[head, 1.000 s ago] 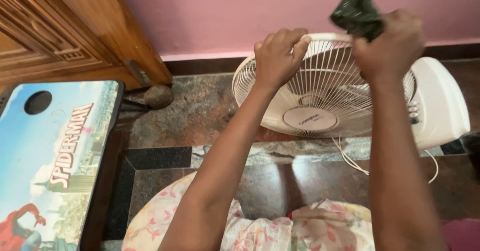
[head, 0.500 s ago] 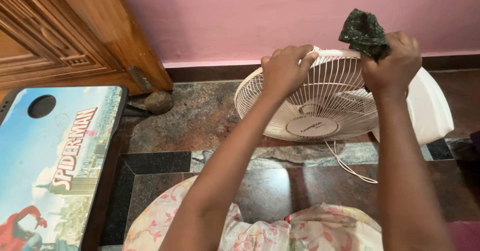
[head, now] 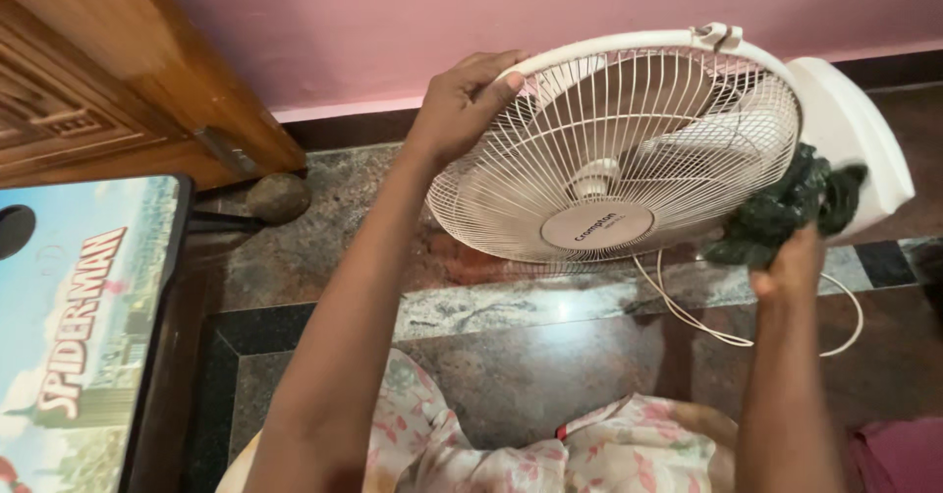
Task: The person wipes the front grill, blades, and motor housing of a white electric fan using a green cloth. They rotate the fan head to reach different areas and continue wiping the entire front surface.
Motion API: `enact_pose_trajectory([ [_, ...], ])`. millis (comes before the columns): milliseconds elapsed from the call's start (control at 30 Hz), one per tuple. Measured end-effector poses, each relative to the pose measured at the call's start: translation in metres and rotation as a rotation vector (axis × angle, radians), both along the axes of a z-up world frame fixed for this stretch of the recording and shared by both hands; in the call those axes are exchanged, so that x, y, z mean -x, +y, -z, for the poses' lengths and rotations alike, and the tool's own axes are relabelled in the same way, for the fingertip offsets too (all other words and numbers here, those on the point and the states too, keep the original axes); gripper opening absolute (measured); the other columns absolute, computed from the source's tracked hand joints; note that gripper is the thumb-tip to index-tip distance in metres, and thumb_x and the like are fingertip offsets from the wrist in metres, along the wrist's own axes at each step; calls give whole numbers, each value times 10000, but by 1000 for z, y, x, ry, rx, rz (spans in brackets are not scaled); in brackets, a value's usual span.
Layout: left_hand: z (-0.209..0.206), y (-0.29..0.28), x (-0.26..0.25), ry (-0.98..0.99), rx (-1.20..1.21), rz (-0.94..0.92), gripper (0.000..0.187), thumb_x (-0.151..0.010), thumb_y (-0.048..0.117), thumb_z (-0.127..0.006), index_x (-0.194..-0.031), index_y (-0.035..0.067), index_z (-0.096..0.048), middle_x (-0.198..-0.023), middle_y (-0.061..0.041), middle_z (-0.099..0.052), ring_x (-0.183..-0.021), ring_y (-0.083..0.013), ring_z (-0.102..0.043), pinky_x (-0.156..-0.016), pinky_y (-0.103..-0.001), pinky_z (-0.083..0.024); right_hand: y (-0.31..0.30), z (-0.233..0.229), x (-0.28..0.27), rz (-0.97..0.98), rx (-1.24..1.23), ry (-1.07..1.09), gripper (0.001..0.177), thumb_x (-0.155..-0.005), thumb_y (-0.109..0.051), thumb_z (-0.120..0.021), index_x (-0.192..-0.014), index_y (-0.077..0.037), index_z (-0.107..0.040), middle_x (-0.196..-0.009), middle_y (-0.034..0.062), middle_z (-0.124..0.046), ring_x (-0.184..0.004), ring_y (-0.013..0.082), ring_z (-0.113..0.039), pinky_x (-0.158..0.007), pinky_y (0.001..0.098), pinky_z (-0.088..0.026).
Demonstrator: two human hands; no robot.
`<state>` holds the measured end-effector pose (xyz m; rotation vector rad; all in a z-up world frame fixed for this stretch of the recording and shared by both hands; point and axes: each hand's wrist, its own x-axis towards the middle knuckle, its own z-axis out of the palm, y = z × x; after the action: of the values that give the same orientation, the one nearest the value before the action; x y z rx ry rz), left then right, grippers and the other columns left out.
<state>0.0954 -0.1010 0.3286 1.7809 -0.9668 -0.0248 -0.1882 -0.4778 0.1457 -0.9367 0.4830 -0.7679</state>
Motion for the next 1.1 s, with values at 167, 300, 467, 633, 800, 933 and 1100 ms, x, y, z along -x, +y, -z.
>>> enact_pose_trajectory([
  [167,12,-1,-6,142,-47,-104,473,-1004,491,-575,-1321,171,-717,-1055,-52,-728,-727,-99,-561,-619,-253,-536,-1,69,-17,-131,-102,-96,480,-1035,-458,-599,-1411,-160,-613,-1386,-1,-654,-1293,222,-599,-1155,455,-470],
  [300,11,-4,-9,140,26,-113,431,-1038,441,-584,-1308,148,-746,-955,-52,-709,-694,-96,-525,-585,-254,-490,4,80,-27,-94,-30,-174,482,-1067,-439,-594,-1446,-142,-588,-1422,10,-615,-1347,241,-566,-1206,485,-454],
  [467,8,3,-1,-6,122,-40,412,-1096,417,-610,-1329,96,-722,-1033,-20,-723,-840,-81,-609,-715,-265,-538,9,67,-29,-65,-38,-185,536,-1045,-474,-549,-1476,-156,-554,-1462,6,-607,-1366,233,-566,-1205,446,-455],
  [633,9,23,26,126,31,-166,404,-1071,391,-599,-1310,98,-741,-919,-15,-666,-793,-105,-555,-706,-283,-493,22,68,-3,-104,-10,-175,467,-1096,-438,-534,-1450,-135,-570,-1426,17,-614,-1351,230,-567,-1194,433,-465],
  [800,6,52,36,101,55,-134,346,-1057,335,-626,-1260,78,-739,-978,5,-706,-889,-102,-631,-796,-288,-544,50,76,4,-52,-128,-116,395,-1108,-425,-524,-1355,-132,-622,-1323,23,-645,-1237,219,-589,-1079,414,-487],
  [933,-1,62,37,57,-46,-198,511,-1041,516,-562,-1251,85,-737,-1055,-64,-713,-975,-158,-651,-853,-341,-552,60,79,9,-78,-202,-135,397,-1081,-428,-502,-1316,-143,-647,-1283,22,-658,-1186,214,-609,-1047,408,-511],
  [1100,-25,34,28,-66,-650,-321,875,-843,853,-470,-1440,221,-569,-1191,-159,-613,-1054,-286,-638,-783,-437,-570,55,95,11,-96,-169,-117,314,-1157,-364,-490,-1315,-140,-643,-1229,15,-649,-1134,210,-601,-1006,442,-507],
])
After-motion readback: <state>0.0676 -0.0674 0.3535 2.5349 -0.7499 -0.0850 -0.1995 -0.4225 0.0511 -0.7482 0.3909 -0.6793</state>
